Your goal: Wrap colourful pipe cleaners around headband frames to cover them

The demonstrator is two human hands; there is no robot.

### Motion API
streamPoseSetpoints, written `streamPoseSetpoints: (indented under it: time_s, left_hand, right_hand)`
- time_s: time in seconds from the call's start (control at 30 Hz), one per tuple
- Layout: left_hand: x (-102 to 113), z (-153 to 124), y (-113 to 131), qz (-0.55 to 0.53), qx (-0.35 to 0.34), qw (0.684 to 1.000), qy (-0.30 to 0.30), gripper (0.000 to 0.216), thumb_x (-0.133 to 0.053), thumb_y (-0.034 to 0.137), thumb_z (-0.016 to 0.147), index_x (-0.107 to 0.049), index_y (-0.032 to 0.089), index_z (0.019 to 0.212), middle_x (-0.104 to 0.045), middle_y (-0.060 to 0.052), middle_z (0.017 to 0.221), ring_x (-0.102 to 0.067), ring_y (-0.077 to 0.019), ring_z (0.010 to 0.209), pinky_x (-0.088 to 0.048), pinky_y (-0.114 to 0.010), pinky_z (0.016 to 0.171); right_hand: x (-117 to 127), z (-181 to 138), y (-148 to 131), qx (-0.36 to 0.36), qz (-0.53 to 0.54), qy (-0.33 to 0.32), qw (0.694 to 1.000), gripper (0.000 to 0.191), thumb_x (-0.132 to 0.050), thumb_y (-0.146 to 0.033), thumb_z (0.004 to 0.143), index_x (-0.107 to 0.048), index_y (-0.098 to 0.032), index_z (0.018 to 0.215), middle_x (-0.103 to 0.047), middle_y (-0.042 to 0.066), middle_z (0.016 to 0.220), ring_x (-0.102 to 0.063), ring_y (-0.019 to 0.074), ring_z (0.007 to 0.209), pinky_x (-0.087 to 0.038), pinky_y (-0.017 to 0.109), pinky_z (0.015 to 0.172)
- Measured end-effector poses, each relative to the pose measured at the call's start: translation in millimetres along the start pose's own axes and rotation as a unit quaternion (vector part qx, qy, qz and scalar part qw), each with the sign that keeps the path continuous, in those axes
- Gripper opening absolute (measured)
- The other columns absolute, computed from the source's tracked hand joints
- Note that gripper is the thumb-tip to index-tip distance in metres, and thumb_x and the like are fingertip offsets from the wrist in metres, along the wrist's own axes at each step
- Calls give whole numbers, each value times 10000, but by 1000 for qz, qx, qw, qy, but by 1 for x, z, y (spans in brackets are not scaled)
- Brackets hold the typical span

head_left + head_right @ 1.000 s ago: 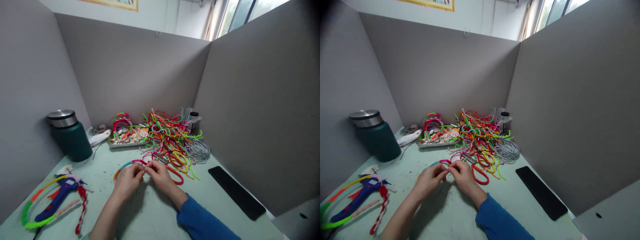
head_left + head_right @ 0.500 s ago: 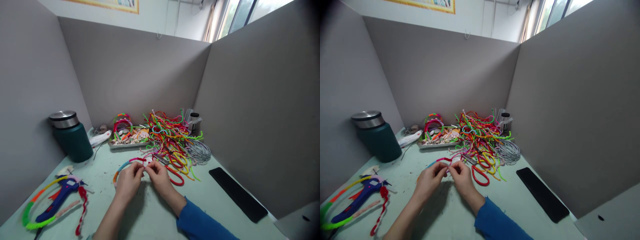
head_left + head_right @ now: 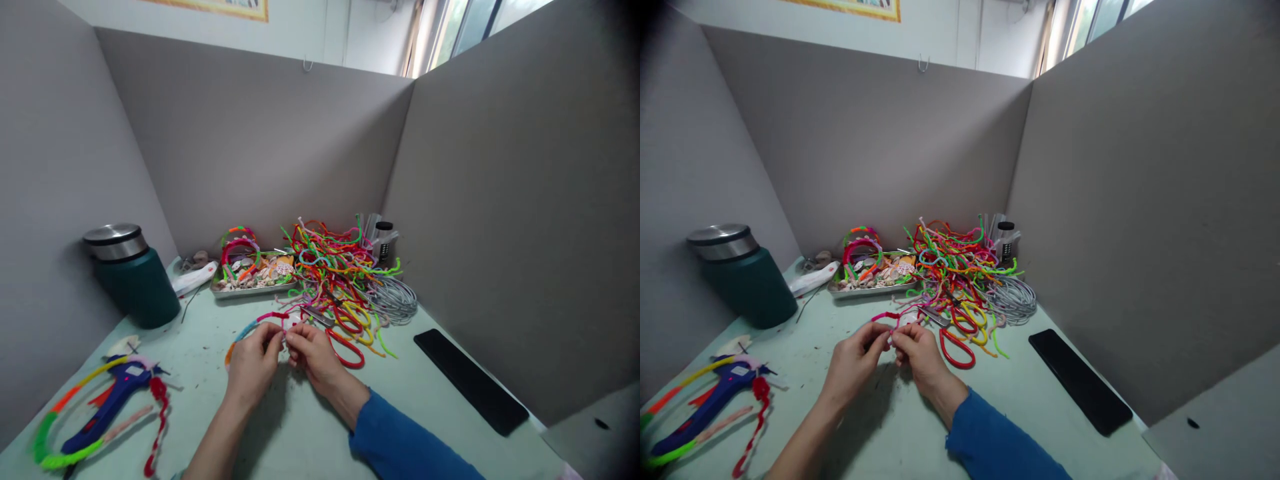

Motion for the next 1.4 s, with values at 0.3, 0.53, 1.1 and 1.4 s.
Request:
streamPoseSetpoints:
  time_s: [0.3,0.53,1.1,1.4]
  left_hand:
    - [-2,4,-13,-93,39,995,-17,239,-547,419,750,-626,195,779,-640,5,635,-589,-154,615,-417,-226,584]
    - [-3,7,-13,-138,25,990,-25,227,-516,388,786,-593,176,810,-604,4,644,-569,-145,628,-417,-227,599]
    - [-9,3,-14,-161,47,983,-82,274,-531,424,774,-567,164,694,-588,18,581,-467,-97,493,-330,-196,484]
    - [-16,3,-20,-164,71,979,-102,341,-465,477,792,-575,161,728,-629,1,613,-417,-88,414,-323,-207,441]
  right_hand:
    - [1,-2,-27,137,-175,12,975,153,-645,-292,712,-560,-166,716,-498,-45,583,-417,85,506,-325,207,485]
    - [0,-1,-26,112,-170,4,979,145,-604,-302,754,-585,-158,759,-526,-27,616,-432,88,506,-337,207,475]
    - [-16,-22,-61,310,-389,-11,867,85,-543,-197,844,-609,-177,794,-584,15,763,-532,142,732,-408,253,678]
    - [-27,-30,-68,357,-407,-54,839,110,-523,-183,859,-633,-188,865,-612,40,821,-551,156,793,-424,276,730]
Point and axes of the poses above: each hand's wrist, its own z-axis towards the middle knuckle, its own x-axis out of the back of the hand, y = z × x, the point moved 10 cm from there along z, towards the middle knuckle
